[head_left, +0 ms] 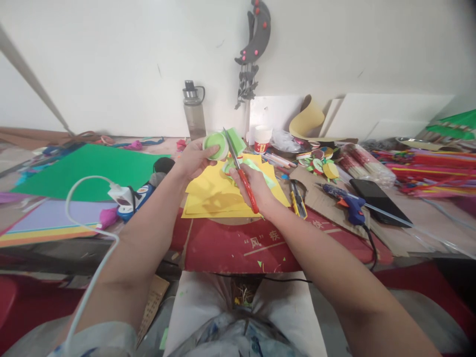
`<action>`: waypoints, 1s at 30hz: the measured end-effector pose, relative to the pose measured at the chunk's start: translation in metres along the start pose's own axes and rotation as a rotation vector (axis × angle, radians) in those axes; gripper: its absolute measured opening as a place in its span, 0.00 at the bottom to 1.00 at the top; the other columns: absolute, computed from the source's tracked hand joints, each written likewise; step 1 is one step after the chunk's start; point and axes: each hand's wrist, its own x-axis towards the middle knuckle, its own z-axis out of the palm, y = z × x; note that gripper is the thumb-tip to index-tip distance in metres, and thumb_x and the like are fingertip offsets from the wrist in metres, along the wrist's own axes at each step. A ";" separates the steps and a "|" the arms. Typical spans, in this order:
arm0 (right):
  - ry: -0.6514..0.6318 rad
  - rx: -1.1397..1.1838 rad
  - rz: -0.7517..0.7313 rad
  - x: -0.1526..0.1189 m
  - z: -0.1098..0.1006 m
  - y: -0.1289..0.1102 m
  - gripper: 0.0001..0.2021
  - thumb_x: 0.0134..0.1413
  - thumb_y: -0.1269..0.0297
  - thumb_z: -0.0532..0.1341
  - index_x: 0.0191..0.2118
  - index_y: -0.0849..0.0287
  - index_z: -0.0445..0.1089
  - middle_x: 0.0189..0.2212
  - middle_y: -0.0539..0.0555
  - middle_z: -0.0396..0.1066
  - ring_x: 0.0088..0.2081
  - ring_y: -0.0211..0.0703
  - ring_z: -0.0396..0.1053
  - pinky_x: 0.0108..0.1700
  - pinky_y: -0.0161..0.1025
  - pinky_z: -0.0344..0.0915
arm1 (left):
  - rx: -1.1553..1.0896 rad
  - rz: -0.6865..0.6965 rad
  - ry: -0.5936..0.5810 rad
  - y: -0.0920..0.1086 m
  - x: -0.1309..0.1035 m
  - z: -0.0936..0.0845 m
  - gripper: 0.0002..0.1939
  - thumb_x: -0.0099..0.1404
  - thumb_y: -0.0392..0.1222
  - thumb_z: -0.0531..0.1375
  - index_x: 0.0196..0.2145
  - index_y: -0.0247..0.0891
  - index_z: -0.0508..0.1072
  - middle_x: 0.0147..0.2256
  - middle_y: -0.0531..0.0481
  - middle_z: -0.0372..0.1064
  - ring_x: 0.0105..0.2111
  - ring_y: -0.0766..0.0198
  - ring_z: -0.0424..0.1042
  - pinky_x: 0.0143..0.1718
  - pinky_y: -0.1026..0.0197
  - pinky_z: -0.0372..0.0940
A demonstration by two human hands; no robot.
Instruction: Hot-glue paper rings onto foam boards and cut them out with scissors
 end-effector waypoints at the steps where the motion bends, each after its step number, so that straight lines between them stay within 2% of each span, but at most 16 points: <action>1: 0.000 -0.007 -0.001 0.000 0.000 0.000 0.26 0.65 0.32 0.54 0.32 0.51 0.59 0.23 0.45 0.57 0.28 0.41 0.55 0.35 0.42 0.54 | 0.001 0.000 -0.007 0.000 0.000 -0.001 0.24 0.47 0.47 0.83 0.35 0.34 0.79 0.29 0.49 0.78 0.27 0.66 0.77 0.22 0.69 0.63; 8: -0.008 -0.004 0.010 -0.001 0.001 0.000 0.26 0.64 0.32 0.54 0.31 0.50 0.57 0.22 0.44 0.54 0.26 0.40 0.54 0.34 0.41 0.53 | 0.051 -0.004 0.007 0.004 0.001 -0.003 0.23 0.45 0.47 0.83 0.32 0.34 0.79 0.28 0.49 0.77 0.26 0.66 0.76 0.21 0.69 0.61; 12: -0.011 -0.016 0.020 -0.001 0.001 0.000 0.26 0.64 0.33 0.54 0.29 0.50 0.56 0.21 0.44 0.54 0.27 0.40 0.54 0.34 0.41 0.53 | 0.067 0.003 0.017 0.005 0.001 -0.005 0.24 0.44 0.48 0.83 0.32 0.33 0.80 0.29 0.48 0.78 0.27 0.65 0.77 0.24 0.68 0.65; 16: -0.019 -0.026 0.030 0.000 0.003 0.000 0.24 0.64 0.34 0.53 0.31 0.51 0.59 0.24 0.46 0.56 0.28 0.42 0.56 0.35 0.42 0.53 | 0.050 -0.003 0.020 0.004 0.001 -0.007 0.27 0.42 0.50 0.84 0.34 0.34 0.81 0.28 0.49 0.78 0.30 0.61 0.80 0.27 0.67 0.70; 21: -0.021 -0.049 0.029 -0.001 0.004 0.002 0.21 0.65 0.39 0.53 0.32 0.51 0.60 0.24 0.46 0.57 0.29 0.42 0.56 0.36 0.41 0.54 | 0.043 -0.026 0.058 0.002 0.002 -0.007 0.25 0.47 0.48 0.82 0.37 0.33 0.80 0.31 0.47 0.79 0.36 0.55 0.83 0.29 0.65 0.72; 24: -0.018 -0.054 0.027 -0.002 0.004 0.002 0.20 0.66 0.41 0.53 0.31 0.51 0.58 0.24 0.45 0.56 0.29 0.42 0.56 0.36 0.41 0.54 | 0.040 -0.024 0.066 0.002 0.002 -0.007 0.24 0.48 0.47 0.82 0.37 0.34 0.80 0.31 0.47 0.79 0.35 0.57 0.83 0.29 0.65 0.73; 30: -0.017 -0.046 0.027 -0.002 0.003 -0.001 0.22 0.64 0.38 0.53 0.30 0.50 0.58 0.24 0.46 0.57 0.30 0.43 0.59 0.38 0.42 0.56 | 0.002 -0.007 0.082 0.001 0.003 -0.008 0.23 0.45 0.45 0.82 0.35 0.34 0.80 0.30 0.50 0.79 0.30 0.63 0.79 0.28 0.66 0.73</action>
